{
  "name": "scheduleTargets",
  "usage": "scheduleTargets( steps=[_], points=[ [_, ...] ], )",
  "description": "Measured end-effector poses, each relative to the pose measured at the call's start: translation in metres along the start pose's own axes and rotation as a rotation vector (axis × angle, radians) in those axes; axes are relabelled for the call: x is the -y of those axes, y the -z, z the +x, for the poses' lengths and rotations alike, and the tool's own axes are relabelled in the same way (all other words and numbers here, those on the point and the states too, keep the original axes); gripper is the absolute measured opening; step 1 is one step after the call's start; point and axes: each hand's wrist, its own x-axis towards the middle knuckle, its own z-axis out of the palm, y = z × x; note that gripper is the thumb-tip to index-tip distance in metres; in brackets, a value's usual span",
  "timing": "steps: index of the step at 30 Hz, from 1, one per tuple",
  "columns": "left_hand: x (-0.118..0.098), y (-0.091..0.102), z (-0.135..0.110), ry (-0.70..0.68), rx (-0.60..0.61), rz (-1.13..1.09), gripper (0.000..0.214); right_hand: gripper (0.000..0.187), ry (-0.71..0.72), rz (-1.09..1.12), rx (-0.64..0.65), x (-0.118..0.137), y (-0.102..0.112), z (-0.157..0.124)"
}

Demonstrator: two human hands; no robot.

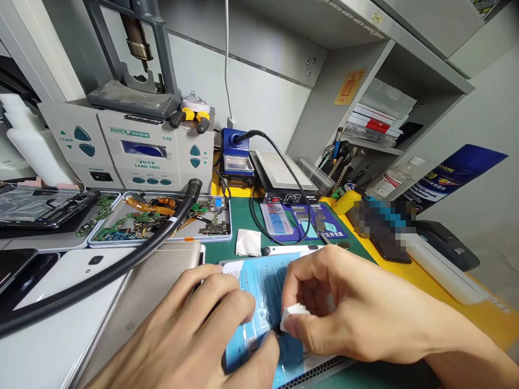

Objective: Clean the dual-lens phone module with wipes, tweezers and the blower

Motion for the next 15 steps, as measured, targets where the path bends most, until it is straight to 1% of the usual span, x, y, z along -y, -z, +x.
scheduleTargets(
  steps=[4, 7, 11, 14, 15],
  points=[
    [0.004, -0.006, -0.004, 0.029, -0.063, -0.022, 0.025, 0.011, -0.038, 0.062, 0.041, -0.001, -0.003, 0.006],
    [0.01, -0.012, -0.008, 0.053, -0.096, -0.028, 0.028, 0.015, -0.069, 0.08, 0.046, -0.001, -0.004, 0.009],
    [0.013, -0.012, -0.01, 0.078, -0.04, -0.064, 0.026, 0.014, -0.078, 0.027, 0.047, 0.0, -0.005, 0.01],
    [0.012, -0.008, -0.01, 0.116, -0.017, -0.093, 0.029, 0.013, -0.069, -0.02, 0.052, 0.001, -0.004, 0.008],
    [0.011, -0.006, -0.01, 0.119, 0.016, -0.106, 0.03, 0.012, -0.065, -0.033, 0.052, 0.001, -0.004, 0.007]
  ],
)
